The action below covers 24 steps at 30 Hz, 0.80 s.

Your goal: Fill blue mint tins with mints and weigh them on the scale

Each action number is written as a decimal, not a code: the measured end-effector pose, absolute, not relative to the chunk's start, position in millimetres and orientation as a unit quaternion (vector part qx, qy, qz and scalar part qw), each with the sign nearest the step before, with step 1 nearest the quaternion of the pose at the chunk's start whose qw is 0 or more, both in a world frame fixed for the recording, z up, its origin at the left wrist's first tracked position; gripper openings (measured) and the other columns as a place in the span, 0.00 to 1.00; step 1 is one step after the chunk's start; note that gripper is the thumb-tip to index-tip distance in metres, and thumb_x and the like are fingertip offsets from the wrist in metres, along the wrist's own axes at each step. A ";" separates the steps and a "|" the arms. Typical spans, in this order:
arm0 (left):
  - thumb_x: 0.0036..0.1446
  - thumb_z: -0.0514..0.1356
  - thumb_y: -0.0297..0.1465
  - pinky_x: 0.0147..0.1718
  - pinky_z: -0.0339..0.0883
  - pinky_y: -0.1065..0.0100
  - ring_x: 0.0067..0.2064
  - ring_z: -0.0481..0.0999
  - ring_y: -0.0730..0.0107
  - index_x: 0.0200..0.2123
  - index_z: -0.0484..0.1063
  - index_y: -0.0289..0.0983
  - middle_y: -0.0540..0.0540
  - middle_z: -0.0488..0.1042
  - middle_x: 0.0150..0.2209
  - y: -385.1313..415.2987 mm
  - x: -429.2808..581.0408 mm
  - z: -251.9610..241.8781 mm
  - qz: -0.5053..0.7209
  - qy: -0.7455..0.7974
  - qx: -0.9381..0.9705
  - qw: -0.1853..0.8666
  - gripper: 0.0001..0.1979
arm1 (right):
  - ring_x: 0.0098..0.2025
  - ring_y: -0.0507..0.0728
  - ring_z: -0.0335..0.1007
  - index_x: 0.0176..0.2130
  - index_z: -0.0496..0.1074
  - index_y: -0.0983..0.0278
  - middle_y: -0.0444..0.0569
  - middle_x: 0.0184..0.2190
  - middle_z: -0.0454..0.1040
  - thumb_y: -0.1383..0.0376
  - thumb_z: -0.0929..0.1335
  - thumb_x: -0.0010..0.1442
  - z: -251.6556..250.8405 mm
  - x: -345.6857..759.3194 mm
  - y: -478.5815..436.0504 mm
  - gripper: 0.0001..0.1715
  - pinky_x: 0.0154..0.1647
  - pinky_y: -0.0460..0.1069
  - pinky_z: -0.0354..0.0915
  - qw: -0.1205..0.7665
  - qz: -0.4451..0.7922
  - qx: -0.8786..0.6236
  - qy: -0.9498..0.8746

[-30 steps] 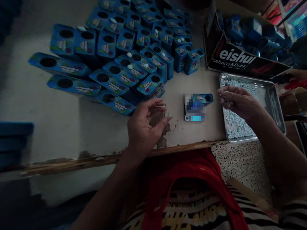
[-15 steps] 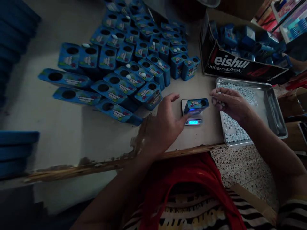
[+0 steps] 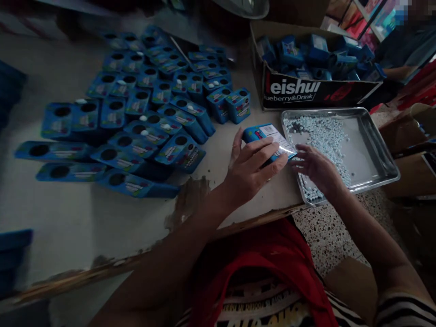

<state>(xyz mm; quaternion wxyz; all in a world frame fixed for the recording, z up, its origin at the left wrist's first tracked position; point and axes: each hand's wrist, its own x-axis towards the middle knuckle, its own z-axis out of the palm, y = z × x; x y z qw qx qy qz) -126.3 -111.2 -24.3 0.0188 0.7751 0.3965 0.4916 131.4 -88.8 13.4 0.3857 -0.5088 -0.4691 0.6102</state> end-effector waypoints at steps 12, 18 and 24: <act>0.67 0.63 0.23 0.58 0.75 0.57 0.55 0.82 0.55 0.55 0.82 0.44 0.45 0.85 0.52 -113.9 -116.2 -50.4 0.487 0.516 0.699 0.094 0.18 | 0.46 0.56 0.88 0.44 0.85 0.69 0.55 0.42 0.88 0.78 0.75 0.63 8.6 99.0 -87.3 0.11 0.62 0.48 0.82 0.372 0.760 -0.461 -0.268; 0.66 0.67 0.26 0.59 0.75 0.57 0.55 0.82 0.54 0.55 0.81 0.43 0.44 0.84 0.51 -123.1 -111.0 -52.8 0.526 0.558 0.631 0.116 0.15 | 0.41 0.54 0.87 0.41 0.86 0.63 0.48 0.37 0.87 0.66 0.82 0.59 7.5 89.4 -85.0 0.08 0.53 0.49 0.84 0.430 0.663 -0.493 -0.365; 0.63 0.72 0.33 0.57 0.77 0.59 0.54 0.83 0.57 0.55 0.80 0.42 0.45 0.83 0.52 -130.1 -117.3 -50.7 0.572 0.563 0.524 0.287 0.18 | 0.56 0.61 0.86 0.50 0.88 0.54 0.49 0.52 0.88 0.65 0.73 0.72 39.4 73.6 -83.2 0.12 0.65 0.61 0.79 0.367 0.351 -0.470 -0.722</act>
